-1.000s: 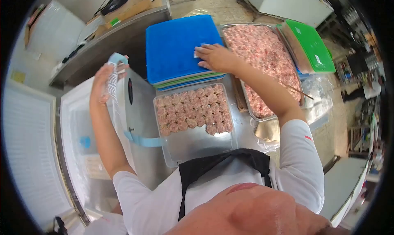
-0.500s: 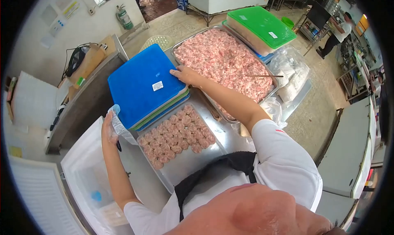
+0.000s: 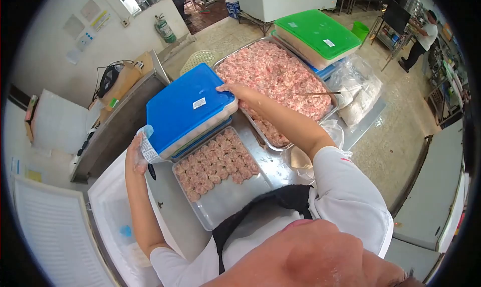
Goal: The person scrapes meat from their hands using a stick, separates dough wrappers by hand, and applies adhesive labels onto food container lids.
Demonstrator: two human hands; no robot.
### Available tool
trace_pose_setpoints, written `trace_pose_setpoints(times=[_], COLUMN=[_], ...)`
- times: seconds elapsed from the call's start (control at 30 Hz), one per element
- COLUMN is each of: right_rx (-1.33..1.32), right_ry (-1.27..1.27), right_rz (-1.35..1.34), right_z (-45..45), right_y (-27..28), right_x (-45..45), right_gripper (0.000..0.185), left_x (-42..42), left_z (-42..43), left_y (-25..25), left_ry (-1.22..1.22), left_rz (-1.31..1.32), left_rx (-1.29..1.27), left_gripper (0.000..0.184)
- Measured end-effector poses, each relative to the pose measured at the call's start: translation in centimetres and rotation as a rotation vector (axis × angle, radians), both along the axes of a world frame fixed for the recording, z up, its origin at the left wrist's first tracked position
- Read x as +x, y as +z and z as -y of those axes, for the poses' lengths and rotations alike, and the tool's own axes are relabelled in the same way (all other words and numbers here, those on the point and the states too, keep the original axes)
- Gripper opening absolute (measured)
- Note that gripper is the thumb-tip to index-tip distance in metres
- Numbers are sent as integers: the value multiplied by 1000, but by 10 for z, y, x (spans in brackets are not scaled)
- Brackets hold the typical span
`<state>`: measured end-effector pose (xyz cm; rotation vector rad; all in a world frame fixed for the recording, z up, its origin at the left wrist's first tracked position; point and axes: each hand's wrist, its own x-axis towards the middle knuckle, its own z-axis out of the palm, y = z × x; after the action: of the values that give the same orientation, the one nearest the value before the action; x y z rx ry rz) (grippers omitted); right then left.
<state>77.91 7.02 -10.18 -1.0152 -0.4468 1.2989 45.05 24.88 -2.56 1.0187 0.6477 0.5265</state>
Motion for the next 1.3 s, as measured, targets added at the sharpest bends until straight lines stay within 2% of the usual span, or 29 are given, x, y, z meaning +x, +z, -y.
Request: trace_pose_setpoints(times=[0.03,0.07,0.2,0.23,0.27,0.3,0.33,0.37,0.5,0.6,0.73,0.83,0.87,1.07,1.13,1.23,1.3], right_rx=[13,-23,104,158,238,86,117,105,27,74,-56,-66,-74,-140,-133,-263,-344], right_ry=[-29,-97,-166,-201,-258,-219,-255,-240,-439,-488,-537,-530,-531,-485,-441,-391,-267], right_rz=[43,180,299,306,452,435,426,377,275,307,317,285,287,289,342,566,871], right_z=[18,24,90,114,139,172,180,216,300,345,379,384,384,368,358,348,338], right_y=[13,0,39,60,81,113,90,128,160,153,134,109,102,82,85,97,93], right_x=[4,20,71,83,98,107,154,146,204,259,314,352,363,425,440,453,475], right_gripper=[54,55,64,65,66,68,68,70,68,64,59,58,58,60,63,64,59], left_x=[6,15,59,72,86,99,113,129,203,274,361,400,409,449,457,466,467], left_z=[11,21,82,98,115,134,157,183,241,254,245,258,261,274,281,287,285], left_y=[10,18,57,65,72,79,92,107,123,104,59,47,47,36,37,29,23], left_ry=[-8,-19,-77,-65,-55,-44,-88,-132,-248,-319,-431,-331,-376,-300,-319,-296,-302], left_rz=[-25,-45,-6,32,69,100,134,171,208,266,294,240,236,174,191,204,201], left_rx=[11,22,104,83,59,33,14,-6,36,-92,-118,-140,-144,-168,-164,-169,-196], left_gripper=[34,34,29,28,27,26,24,23,21,21,22,21,21,23,24,27,29])
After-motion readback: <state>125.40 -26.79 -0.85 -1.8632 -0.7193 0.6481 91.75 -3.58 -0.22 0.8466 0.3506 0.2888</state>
